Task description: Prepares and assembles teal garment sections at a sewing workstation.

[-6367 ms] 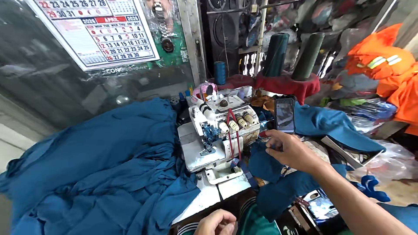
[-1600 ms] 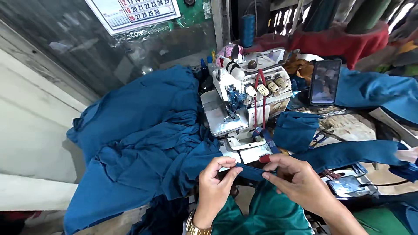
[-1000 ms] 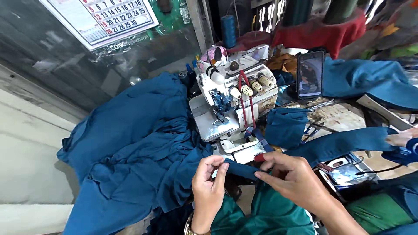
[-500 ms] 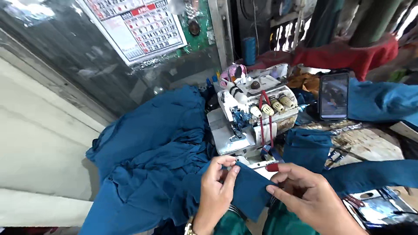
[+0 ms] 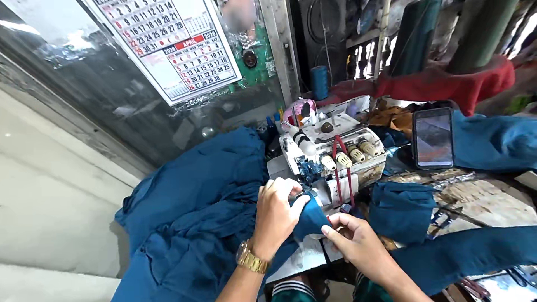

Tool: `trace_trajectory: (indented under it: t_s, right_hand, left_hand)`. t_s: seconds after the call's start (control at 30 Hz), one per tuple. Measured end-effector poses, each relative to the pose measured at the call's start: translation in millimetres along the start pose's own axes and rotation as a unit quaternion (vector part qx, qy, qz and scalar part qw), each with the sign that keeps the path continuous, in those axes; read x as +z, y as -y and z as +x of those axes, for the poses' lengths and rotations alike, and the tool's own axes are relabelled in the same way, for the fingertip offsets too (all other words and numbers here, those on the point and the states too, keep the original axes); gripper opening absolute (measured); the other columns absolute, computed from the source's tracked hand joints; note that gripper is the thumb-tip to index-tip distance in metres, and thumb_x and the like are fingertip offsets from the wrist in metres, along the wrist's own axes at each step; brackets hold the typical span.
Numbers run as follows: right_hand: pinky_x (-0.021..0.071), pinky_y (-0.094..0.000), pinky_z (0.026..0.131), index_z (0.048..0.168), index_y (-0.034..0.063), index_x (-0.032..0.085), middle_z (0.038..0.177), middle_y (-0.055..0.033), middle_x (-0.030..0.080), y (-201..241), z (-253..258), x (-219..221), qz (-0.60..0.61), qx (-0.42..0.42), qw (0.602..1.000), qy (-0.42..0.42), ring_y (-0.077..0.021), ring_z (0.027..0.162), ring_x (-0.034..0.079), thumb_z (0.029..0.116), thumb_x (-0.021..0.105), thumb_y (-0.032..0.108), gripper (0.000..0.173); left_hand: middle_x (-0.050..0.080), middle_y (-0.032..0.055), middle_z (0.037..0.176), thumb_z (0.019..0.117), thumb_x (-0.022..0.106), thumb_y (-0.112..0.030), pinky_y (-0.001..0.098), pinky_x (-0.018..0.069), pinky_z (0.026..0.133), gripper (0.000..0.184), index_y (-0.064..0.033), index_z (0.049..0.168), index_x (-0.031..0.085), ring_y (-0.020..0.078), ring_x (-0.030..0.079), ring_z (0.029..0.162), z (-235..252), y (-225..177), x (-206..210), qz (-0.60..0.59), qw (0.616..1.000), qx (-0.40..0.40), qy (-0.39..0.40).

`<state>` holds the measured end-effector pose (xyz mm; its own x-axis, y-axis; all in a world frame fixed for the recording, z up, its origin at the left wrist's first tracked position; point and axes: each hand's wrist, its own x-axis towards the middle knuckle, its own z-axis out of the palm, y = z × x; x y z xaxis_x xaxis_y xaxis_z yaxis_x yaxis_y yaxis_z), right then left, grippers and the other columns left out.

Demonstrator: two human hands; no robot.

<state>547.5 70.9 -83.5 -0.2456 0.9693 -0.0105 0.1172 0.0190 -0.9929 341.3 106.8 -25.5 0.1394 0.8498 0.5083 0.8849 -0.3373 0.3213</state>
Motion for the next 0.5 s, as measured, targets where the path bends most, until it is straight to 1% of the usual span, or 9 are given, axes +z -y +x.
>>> trace_trajectory:
  t_s: [0.03,0.1,0.17,0.2,0.27,0.33,0.4,0.47,0.5]
  right_hand:
    - [0.0571,-0.0296,0.054,0.105,0.0082,0.071,0.087,-0.0021,0.073,10,-6,0,0.009,0.019,1.0,0.004,-0.0147,0.065,0.068,0.098,0.066,0.022,0.016]
    - [0.058,-0.0313,0.049,0.107,0.007,0.071,0.086,-0.0058,0.073,-7,-8,-3,0.053,-0.009,0.998,0.028,-0.0187,0.062,0.069,0.099,0.067,0.022,0.017]
    - [0.0568,-0.0317,0.044,0.107,0.0069,0.071,0.084,-0.0076,0.073,-22,-5,-4,0.08,-0.04,0.995,0.033,-0.02,0.058,0.068,0.0981,0.069,0.022,0.018]
    - [0.0566,-0.0317,0.044,0.107,0.0066,0.072,0.083,-0.0077,0.073,-22,-3,-4,0.086,-0.044,0.995,0.027,-0.0201,0.058,0.068,0.0975,0.07,0.022,0.018]
    - [0.0576,-0.0318,0.045,0.106,0.0068,0.072,0.083,-0.0074,0.073,-18,5,-2,0.086,-0.046,0.995,0.007,-0.0202,0.057,0.068,0.0973,0.07,0.023,0.018]
    - [0.0589,-0.0324,0.047,0.104,0.0073,0.073,0.082,-0.0075,0.073,-15,14,2,0.081,-0.04,0.996,-0.014,-0.0209,0.058,0.068,0.0962,0.071,0.024,0.019]
    - [0.0593,-0.0319,0.048,0.102,0.0075,0.074,0.082,-0.0065,0.074,-15,17,5,0.079,-0.04,0.996,-0.022,-0.0202,0.058,0.069,0.0956,0.072,0.025,0.018]
    - [0.0586,-0.0308,0.046,0.099,0.0063,0.074,0.082,-0.0064,0.075,-15,9,6,0.086,-0.045,0.995,-0.025,-0.0197,0.057,0.069,0.0964,0.071,0.023,0.017]
    - [0.0579,-0.0302,0.045,0.099,0.0058,0.074,0.084,-0.007,0.076,-15,5,6,0.092,-0.041,0.995,-0.026,-0.0196,0.056,0.069,0.097,0.071,0.023,0.017]
  left_hand:
    - [0.066,-0.009,0.094,0.093,0.073,-0.037,0.0356,0.0538,0.081,0.016,-0.0225,0.1,0.074,0.0087,0.062,0.09,-4,-4,2,0.004,1.0,0.006,-0.002]
    - [0.067,-0.0078,0.094,0.0995,0.064,-0.031,0.0308,0.0578,0.078,0.014,-0.0214,0.1,0.075,0.0064,0.064,0.09,-18,-9,12,-0.01,0.999,0.033,0.001]
    - [0.068,-0.0073,0.098,0.1036,0.057,-0.026,0.0303,0.0541,0.085,0.021,-0.0191,0.105,0.077,0.0071,0.063,0.098,-28,-7,19,-0.015,0.998,0.06,-0.012]
    - [0.069,-0.0078,0.103,0.1042,0.055,-0.025,0.0309,0.0528,0.091,0.023,-0.0188,0.106,0.077,0.0072,0.062,0.103,-30,-4,18,-0.014,0.998,0.065,-0.016]
    - [0.068,-0.008,0.11,0.1043,0.054,-0.025,0.0327,0.05,0.096,0.023,-0.0185,0.107,0.076,0.0089,0.059,0.111,-31,2,16,-0.004,0.998,0.062,-0.02]
    - [0.066,-0.0067,0.11,0.104,0.054,-0.026,0.036,0.0478,0.094,0.022,-0.0192,0.107,0.075,0.0122,0.057,0.111,-30,6,18,0.029,0.998,0.056,-0.028]
    - [0.065,-0.0063,0.111,0.1038,0.053,-0.027,0.0381,0.0481,0.094,0.023,-0.02,0.108,0.074,0.0139,0.057,0.111,-31,5,20,0.049,0.997,0.053,-0.033]
    - [0.065,-0.0086,0.113,0.1034,0.054,-0.029,0.0377,0.0482,0.095,0.022,-0.0232,0.108,0.075,0.012,0.057,0.112,-35,4,16,0.041,0.998,0.048,-0.021]
    - [0.066,-0.0112,0.111,0.1031,0.055,-0.031,0.0378,0.0474,0.096,0.022,-0.0253,0.105,0.076,0.0097,0.057,0.112,-38,2,12,0.027,0.999,0.037,-0.015]
